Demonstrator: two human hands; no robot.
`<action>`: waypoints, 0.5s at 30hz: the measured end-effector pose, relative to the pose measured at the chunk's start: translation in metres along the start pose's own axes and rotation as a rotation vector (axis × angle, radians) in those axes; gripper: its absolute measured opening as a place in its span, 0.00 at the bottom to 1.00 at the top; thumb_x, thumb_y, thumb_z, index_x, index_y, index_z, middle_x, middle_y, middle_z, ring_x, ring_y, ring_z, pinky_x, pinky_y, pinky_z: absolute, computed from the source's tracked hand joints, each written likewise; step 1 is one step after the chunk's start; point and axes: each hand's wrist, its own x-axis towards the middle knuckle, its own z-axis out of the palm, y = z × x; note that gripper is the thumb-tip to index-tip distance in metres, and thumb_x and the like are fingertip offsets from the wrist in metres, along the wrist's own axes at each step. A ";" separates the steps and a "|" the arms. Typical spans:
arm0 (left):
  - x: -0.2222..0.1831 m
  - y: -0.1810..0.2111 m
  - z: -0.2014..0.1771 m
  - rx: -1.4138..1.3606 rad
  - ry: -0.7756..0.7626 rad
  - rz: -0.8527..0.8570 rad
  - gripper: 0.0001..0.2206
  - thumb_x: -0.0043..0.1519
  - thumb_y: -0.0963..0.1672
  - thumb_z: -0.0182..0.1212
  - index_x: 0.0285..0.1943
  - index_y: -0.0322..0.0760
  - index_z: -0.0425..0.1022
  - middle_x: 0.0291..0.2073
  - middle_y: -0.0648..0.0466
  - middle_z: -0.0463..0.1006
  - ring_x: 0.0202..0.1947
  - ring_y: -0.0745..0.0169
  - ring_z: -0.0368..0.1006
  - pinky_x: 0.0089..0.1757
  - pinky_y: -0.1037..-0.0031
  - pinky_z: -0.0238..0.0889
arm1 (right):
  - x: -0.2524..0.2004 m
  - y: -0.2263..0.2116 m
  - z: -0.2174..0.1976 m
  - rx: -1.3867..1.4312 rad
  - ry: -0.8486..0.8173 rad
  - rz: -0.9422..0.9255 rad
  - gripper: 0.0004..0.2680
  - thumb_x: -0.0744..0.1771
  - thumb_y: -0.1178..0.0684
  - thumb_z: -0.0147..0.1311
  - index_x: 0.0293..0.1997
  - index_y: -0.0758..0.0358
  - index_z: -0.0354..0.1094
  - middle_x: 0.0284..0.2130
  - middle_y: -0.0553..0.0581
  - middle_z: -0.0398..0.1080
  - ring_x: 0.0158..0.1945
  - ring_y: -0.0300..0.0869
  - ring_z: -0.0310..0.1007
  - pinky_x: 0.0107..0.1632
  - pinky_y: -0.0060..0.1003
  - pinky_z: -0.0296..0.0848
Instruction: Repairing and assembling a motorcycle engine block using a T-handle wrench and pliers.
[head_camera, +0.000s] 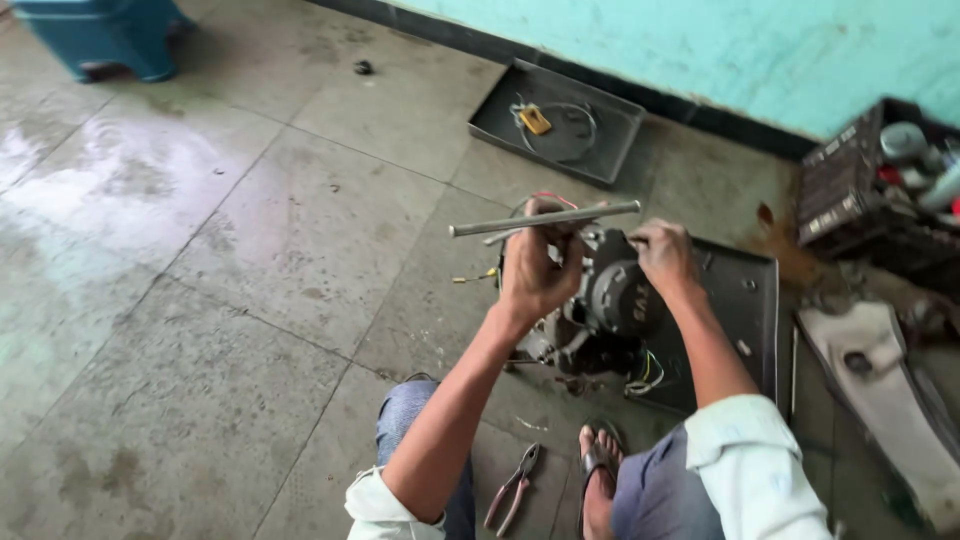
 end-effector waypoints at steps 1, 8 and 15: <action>0.004 0.005 -0.003 0.048 -0.005 0.031 0.12 0.60 0.35 0.58 0.49 0.33 0.64 0.30 0.51 0.74 0.27 0.59 0.75 0.32 0.71 0.67 | 0.003 0.002 -0.001 0.053 -0.005 -0.090 0.06 0.62 0.64 0.58 0.38 0.65 0.79 0.37 0.63 0.77 0.42 0.56 0.77 0.47 0.47 0.75; -0.001 0.000 0.005 0.149 -0.146 0.072 0.17 0.59 0.34 0.56 0.57 0.33 0.70 0.31 0.50 0.75 0.31 0.61 0.82 0.33 0.71 0.71 | 0.002 0.016 0.000 0.080 0.001 -0.289 0.08 0.59 0.69 0.53 0.34 0.65 0.77 0.38 0.57 0.79 0.44 0.52 0.79 0.50 0.41 0.78; -0.002 0.001 0.011 0.079 -0.077 0.044 0.13 0.60 0.36 0.59 0.51 0.32 0.62 0.29 0.51 0.75 0.30 0.58 0.78 0.35 0.69 0.69 | -0.001 0.004 0.000 0.234 0.061 0.205 0.05 0.65 0.54 0.64 0.36 0.65 0.77 0.30 0.60 0.78 0.33 0.48 0.81 0.37 0.38 0.76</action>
